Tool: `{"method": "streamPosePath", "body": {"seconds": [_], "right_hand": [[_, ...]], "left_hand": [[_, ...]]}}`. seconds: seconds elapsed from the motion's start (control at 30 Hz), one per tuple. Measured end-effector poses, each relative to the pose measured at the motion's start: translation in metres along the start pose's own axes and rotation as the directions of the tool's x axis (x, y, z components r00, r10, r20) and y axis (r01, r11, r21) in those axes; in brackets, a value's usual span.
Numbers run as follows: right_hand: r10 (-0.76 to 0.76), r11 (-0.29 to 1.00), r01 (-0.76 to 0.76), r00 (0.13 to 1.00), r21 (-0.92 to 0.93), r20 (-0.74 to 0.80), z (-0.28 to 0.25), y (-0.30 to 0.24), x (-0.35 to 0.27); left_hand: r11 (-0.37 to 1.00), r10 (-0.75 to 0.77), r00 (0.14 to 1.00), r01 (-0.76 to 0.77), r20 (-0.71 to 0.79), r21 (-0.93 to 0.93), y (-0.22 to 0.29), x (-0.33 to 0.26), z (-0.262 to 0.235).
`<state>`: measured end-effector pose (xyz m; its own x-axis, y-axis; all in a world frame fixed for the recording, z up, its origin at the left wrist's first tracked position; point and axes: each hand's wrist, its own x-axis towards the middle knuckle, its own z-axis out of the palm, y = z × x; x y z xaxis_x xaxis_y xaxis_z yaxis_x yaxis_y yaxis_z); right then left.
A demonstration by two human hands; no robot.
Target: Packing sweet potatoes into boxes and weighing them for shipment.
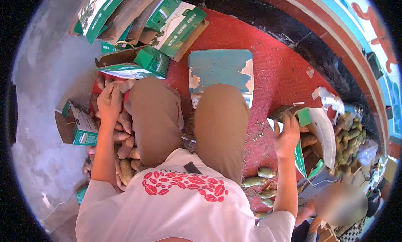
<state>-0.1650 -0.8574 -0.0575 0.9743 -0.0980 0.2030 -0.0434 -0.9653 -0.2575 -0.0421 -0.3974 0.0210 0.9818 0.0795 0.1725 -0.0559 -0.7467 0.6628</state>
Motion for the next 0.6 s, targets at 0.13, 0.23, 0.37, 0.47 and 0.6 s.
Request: {"method": "streamPosePath", "body": {"seconds": [0.13, 0.23, 0.37, 0.47, 0.6], "right_hand": [[-0.026, 0.991, 0.024, 1.000, -0.128, -0.011, -0.019, 0.005, 0.031], [0.065, 0.959, -0.065, 0.998, -0.274, -0.009, -0.026, 0.051, 0.027], [0.302, 0.841, -0.293, 0.952, -0.455, -0.056, -0.020, 0.136, -0.001], [0.446, 0.753, -0.429, 0.890, -0.499, -0.093, -0.027, 0.178, -0.025], [0.579, 0.652, -0.551, 0.805, -0.521, -0.127, -0.037, 0.206, -0.038]], "left_hand": [[0.992, -0.069, 0.993, 0.058, -0.099, -0.112, -0.035, -0.032, -0.023], [0.961, -0.133, 0.985, 0.102, -0.107, -0.256, -0.051, -0.050, -0.027], [0.943, -0.178, 0.976, 0.133, -0.123, -0.306, -0.057, -0.063, -0.030], [0.925, -0.197, 0.974, 0.146, -0.115, -0.351, -0.067, -0.066, -0.029], [0.936, -0.194, 0.974, 0.148, -0.116, -0.318, -0.064, -0.062, -0.017]]}}
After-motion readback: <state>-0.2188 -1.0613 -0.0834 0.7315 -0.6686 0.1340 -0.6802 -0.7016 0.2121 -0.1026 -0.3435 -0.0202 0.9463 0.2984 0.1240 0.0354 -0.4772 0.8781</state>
